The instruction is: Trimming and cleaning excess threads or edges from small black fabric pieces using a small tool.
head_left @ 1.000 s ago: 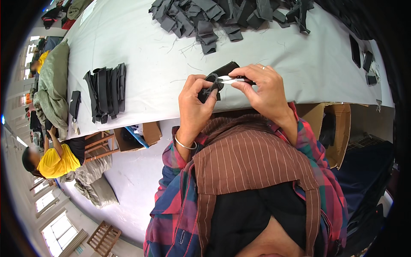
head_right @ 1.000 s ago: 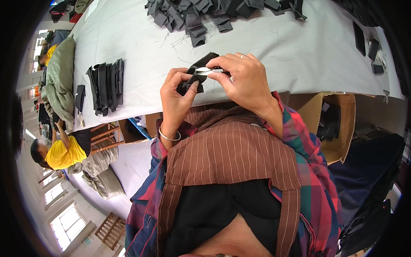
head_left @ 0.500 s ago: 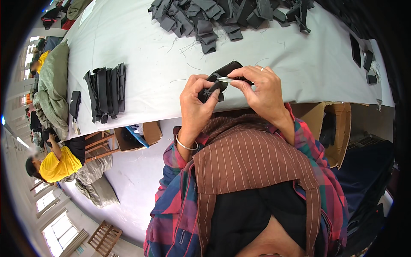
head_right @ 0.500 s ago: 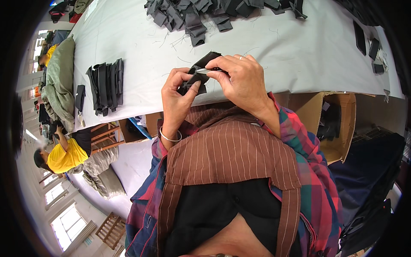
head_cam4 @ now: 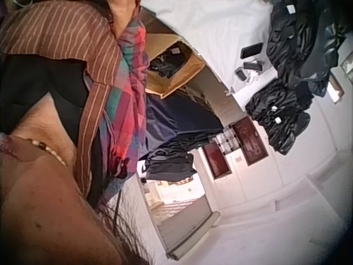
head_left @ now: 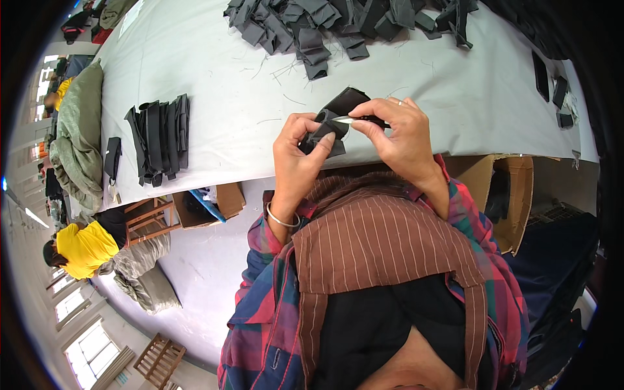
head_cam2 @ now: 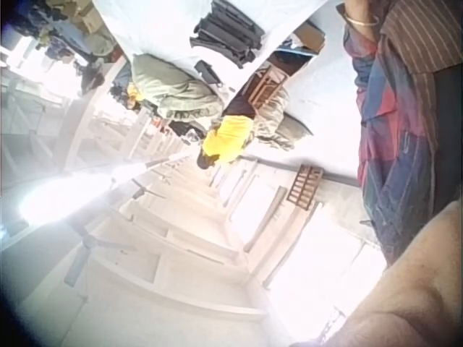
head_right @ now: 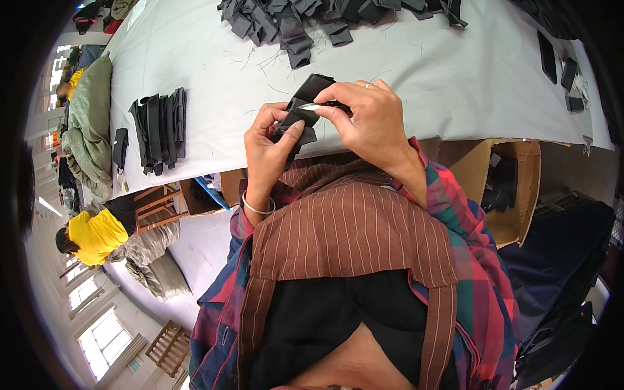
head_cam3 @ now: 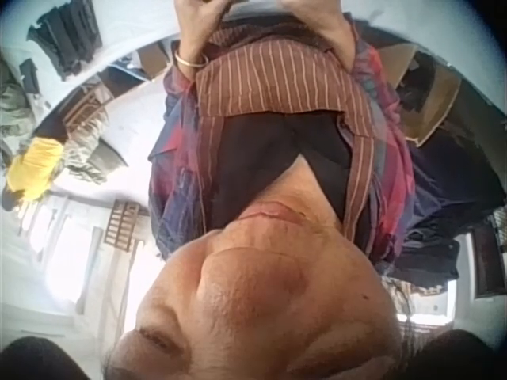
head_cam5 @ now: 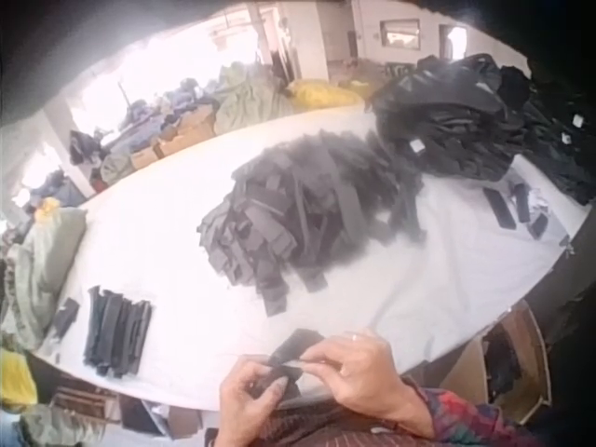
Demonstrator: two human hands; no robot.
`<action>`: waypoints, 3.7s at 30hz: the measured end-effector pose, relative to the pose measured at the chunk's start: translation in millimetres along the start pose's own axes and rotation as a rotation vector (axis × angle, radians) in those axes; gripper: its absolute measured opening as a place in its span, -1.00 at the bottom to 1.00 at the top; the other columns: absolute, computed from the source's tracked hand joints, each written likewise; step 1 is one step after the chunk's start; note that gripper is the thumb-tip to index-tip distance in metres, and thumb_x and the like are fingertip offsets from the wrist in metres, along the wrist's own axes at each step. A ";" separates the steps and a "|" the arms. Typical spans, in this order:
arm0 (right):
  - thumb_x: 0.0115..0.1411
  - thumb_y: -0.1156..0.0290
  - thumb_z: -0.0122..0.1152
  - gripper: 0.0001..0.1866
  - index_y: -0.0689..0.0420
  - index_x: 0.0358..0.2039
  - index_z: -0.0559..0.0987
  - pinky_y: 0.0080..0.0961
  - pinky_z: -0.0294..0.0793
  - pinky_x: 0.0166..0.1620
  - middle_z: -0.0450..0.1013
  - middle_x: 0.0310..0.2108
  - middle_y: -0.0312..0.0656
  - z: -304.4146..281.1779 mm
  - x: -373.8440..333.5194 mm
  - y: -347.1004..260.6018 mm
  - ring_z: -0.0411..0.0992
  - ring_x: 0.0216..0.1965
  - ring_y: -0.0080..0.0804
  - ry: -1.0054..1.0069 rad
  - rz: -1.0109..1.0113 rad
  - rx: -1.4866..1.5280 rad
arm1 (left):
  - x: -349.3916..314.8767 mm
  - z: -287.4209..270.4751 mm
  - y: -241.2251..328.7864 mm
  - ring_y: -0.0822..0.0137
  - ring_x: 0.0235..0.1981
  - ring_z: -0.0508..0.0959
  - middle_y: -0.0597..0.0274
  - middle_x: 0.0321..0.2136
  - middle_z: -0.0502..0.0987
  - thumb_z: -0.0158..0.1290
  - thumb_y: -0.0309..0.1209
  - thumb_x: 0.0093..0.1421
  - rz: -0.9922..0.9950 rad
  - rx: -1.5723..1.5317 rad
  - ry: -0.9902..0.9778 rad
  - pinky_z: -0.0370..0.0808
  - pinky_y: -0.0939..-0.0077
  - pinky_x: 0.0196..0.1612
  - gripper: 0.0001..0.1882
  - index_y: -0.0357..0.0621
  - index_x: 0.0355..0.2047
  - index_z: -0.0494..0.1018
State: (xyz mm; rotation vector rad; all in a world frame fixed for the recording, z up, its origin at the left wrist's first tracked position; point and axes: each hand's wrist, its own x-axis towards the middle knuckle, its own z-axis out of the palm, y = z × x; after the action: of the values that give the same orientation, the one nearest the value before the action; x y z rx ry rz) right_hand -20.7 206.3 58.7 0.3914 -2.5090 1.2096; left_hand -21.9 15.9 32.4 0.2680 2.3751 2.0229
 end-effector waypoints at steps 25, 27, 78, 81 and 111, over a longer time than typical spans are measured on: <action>0.04 0.35 0.30 -0.82 0.06 -0.31 0.58 -0.47 0.27 -0.32 0.50 -0.47 -0.30 9.2 -2.3 1.1 0.42 -0.46 -0.39 -0.101 0.020 -0.009 | 5.8 -7.8 2.8 0.16 -0.24 0.46 0.11 -0.26 0.44 0.16 -0.74 -0.23 0.301 0.526 0.156 0.43 0.40 -0.24 -0.73 -0.21 -0.52 0.35; 0.05 0.28 0.28 -0.82 0.03 -0.34 0.57 -0.40 0.26 -0.36 0.51 -0.50 -0.28 13.0 -4.1 1.4 0.43 -0.45 -0.29 -0.040 0.059 0.074 | 3.8 -4.8 -5.7 0.21 -0.48 0.43 0.15 -0.47 0.37 0.13 -0.78 -0.25 0.307 0.410 0.205 0.42 0.49 -0.44 -0.67 -0.21 -0.48 0.32; 0.09 0.31 0.25 -0.84 0.08 -0.33 0.56 -0.45 0.31 -0.50 0.50 -0.52 -0.23 22.5 14.5 -13.7 0.43 -0.57 -0.37 -0.159 0.191 -0.089 | -8.1 4.1 -15.3 0.25 -0.38 0.42 0.24 -0.47 0.41 0.10 -0.79 -0.35 0.742 0.518 0.261 0.36 0.44 -0.34 -0.68 -0.15 -0.56 0.41; 0.10 0.33 0.28 -0.82 0.09 -0.30 0.59 -0.57 0.27 -0.52 0.44 -0.63 -0.33 8.2 18.3 -8.3 0.35 -0.61 -0.57 -0.029 0.350 0.171 | -1.3 -7.0 -2.5 0.46 -0.42 0.42 0.28 -0.36 0.47 0.14 -0.71 0.00 0.158 0.045 0.703 0.38 0.64 -0.36 -0.79 -0.22 -0.42 0.35; -0.13 0.79 0.12 -0.76 0.24 -0.41 0.53 -0.53 0.38 -0.34 0.39 -0.53 -0.23 24.4 -16.7 2.1 0.43 -0.45 -0.44 -0.150 -0.022 0.426 | -12.6 14.9 -28.2 0.43 -0.24 0.54 0.20 -0.22 0.54 -0.05 -0.40 0.32 -0.313 -0.377 -0.044 0.51 0.52 -0.14 -0.79 -0.23 -0.10 0.39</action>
State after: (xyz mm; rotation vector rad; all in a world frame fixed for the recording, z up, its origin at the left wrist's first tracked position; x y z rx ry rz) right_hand -10.4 189.9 36.2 0.6302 -2.3433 1.7680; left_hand -11.2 24.5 1.0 -0.0621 1.8180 2.2147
